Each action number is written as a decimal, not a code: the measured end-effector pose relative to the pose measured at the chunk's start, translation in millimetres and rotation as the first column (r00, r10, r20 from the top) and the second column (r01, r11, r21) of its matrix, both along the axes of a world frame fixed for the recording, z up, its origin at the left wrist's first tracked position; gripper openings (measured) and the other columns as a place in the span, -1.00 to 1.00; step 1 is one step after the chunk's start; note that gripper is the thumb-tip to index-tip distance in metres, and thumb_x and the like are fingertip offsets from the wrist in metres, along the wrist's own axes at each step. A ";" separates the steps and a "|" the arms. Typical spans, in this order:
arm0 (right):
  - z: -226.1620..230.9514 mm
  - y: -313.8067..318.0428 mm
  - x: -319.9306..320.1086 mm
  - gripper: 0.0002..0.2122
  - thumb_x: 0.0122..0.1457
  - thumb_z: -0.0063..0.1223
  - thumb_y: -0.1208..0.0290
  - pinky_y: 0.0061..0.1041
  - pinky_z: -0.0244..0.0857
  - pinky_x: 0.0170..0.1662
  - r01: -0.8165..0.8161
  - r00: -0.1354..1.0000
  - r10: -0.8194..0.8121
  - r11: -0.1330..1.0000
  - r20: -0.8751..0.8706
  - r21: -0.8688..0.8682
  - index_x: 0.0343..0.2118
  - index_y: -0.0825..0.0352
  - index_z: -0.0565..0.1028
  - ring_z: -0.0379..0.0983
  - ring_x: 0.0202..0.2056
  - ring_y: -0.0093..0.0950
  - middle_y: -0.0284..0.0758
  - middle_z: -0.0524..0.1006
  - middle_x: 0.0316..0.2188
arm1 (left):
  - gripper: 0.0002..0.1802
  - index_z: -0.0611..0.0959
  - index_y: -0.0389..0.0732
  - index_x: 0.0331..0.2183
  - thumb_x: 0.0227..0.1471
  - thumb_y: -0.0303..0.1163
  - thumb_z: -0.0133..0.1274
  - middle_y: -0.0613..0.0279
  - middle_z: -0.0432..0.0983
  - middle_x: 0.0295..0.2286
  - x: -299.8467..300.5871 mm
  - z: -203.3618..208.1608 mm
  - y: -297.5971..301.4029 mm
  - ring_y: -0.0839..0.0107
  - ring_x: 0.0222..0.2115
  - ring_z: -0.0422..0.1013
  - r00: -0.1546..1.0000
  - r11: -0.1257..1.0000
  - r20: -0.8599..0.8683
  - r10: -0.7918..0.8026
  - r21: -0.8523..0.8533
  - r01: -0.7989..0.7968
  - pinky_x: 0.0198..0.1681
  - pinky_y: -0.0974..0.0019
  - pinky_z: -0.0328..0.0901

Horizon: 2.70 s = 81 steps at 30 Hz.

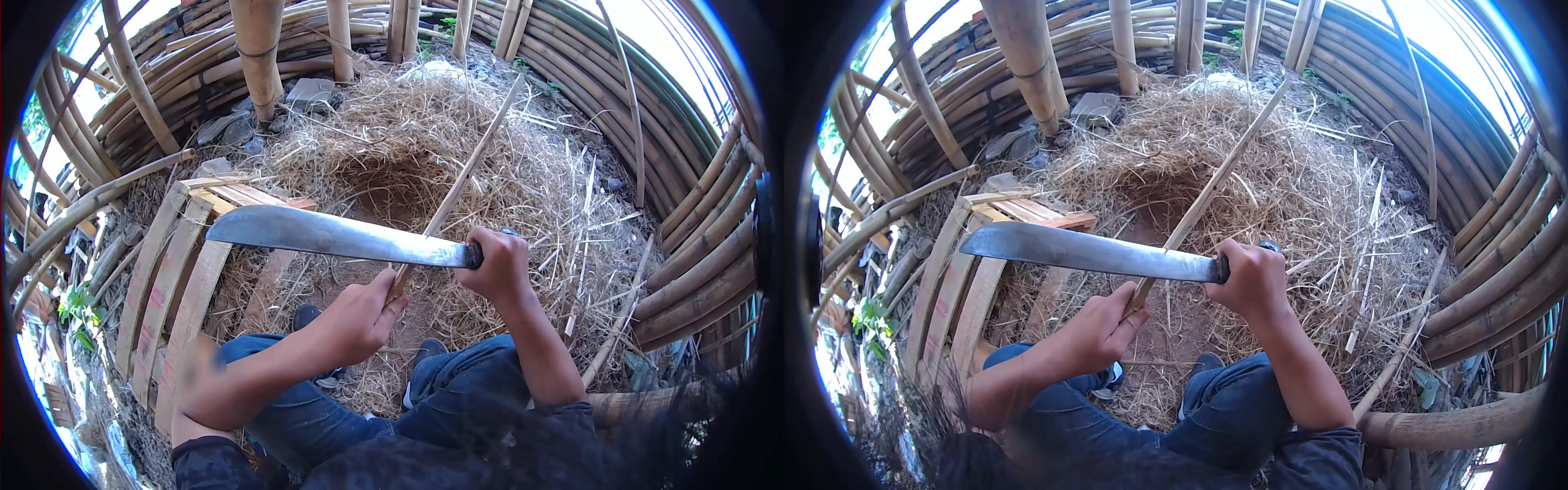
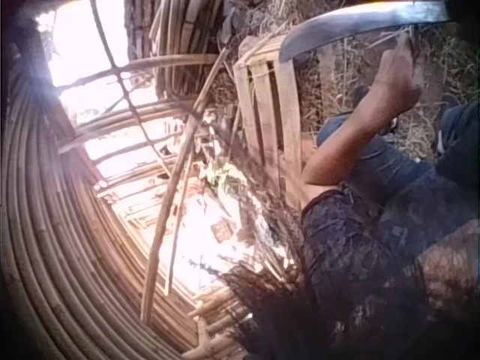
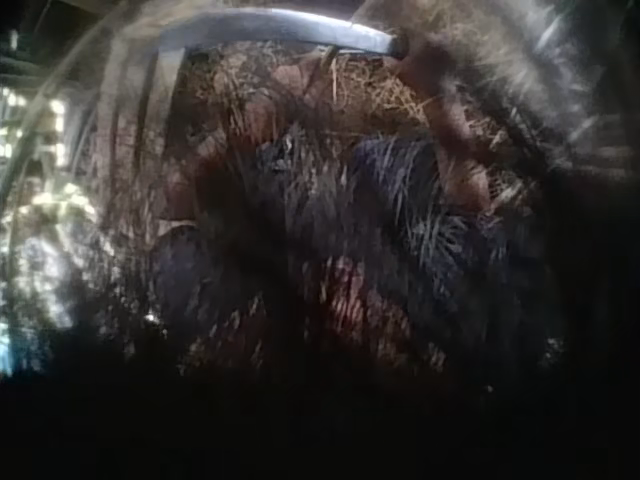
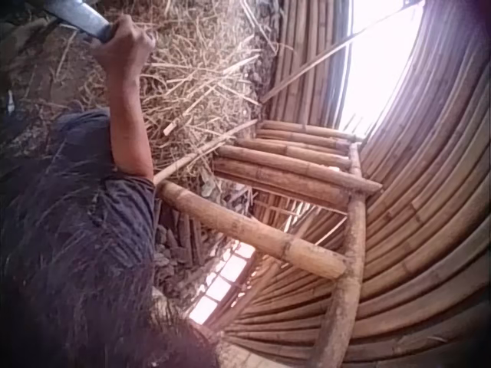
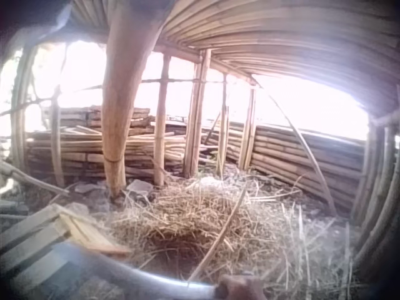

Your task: The person whittles bamboo sticks by shaving and trimming them with a machete.

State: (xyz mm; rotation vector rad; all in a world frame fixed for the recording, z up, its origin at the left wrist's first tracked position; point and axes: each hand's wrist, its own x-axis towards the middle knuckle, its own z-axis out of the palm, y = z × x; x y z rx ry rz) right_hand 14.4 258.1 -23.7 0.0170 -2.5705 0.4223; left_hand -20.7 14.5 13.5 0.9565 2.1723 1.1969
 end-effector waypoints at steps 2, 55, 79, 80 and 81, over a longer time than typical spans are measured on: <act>-1.2 2.0 -0.6 -0.80 -0.34 0.23 0.39 -0.32 0.34 -0.50 0.007 1.000 -0.007 1.000 0.000 0.000 -0.57 0.23 0.46 0.46 -0.62 -0.26 -0.28 0.47 -0.70 | -0.77 0.35 -0.37 -0.25 0.17 -0.38 -0.10 -0.24 0.42 -0.62 0.2 -0.6 -0.2 -0.25 -0.50 0.38 0.999 1.000 -0.032 -0.016 0.007 0.017 -0.43 -0.09 0.20; 11.9 52.5 4.4 -0.85 -0.06 0.06 0.46 -0.47 0.22 -0.62 0.376 0.926 -0.343 0.870 0.157 -0.320 -0.65 0.41 0.48 0.36 -0.74 -0.58 -0.36 0.38 -0.81 | -0.83 0.33 -0.26 -0.20 0.22 -0.39 -0.12 0.25 0.35 -0.65 9.7 -0.1 -6.2 0.52 -0.64 0.36 0.880 0.990 0.470 -0.071 0.144 0.003 -0.62 0.36 0.30; 47.4 20.3 -17.5 -0.77 -0.11 0.14 0.24 -0.36 0.42 -0.49 0.188 0.978 -0.171 0.970 0.119 -0.156 -0.61 0.34 0.57 0.48 -0.67 -0.40 -0.28 0.49 -0.74 | -0.86 0.31 -0.23 -0.20 0.24 -0.40 -0.14 0.41 0.18 -0.73 3.1 -16.2 -8.4 0.64 -0.82 0.14 0.791 0.963 0.612 0.007 0.209 -0.170 -0.71 0.49 0.26; 48.9 13.6 -23.3 -0.78 -0.11 0.13 0.24 -0.38 0.42 -0.50 0.158 0.987 -0.150 0.976 0.064 -0.151 -0.61 0.33 0.57 0.47 -0.68 -0.41 -0.29 0.49 -0.75 | -0.86 0.31 -0.24 -0.20 0.24 -0.41 -0.15 0.42 0.17 -0.74 3.4 -16.6 -7.2 0.64 -0.82 0.14 0.797 0.961 0.603 0.013 0.213 -0.176 -0.71 0.48 0.26; 49.7 5.4 -28.7 -0.78 -0.12 0.13 0.25 -0.38 0.42 -0.50 0.148 0.987 -0.137 0.979 0.089 -0.138 -0.62 0.33 0.58 0.48 -0.67 -0.38 -0.26 0.49 -0.74 | -0.86 0.31 -0.24 -0.20 0.24 -0.41 -0.15 0.42 0.17 -0.74 5.1 -17.7 -7.1 0.64 -0.82 0.14 0.799 0.960 0.601 0.014 0.214 -0.178 -0.71 0.48 0.26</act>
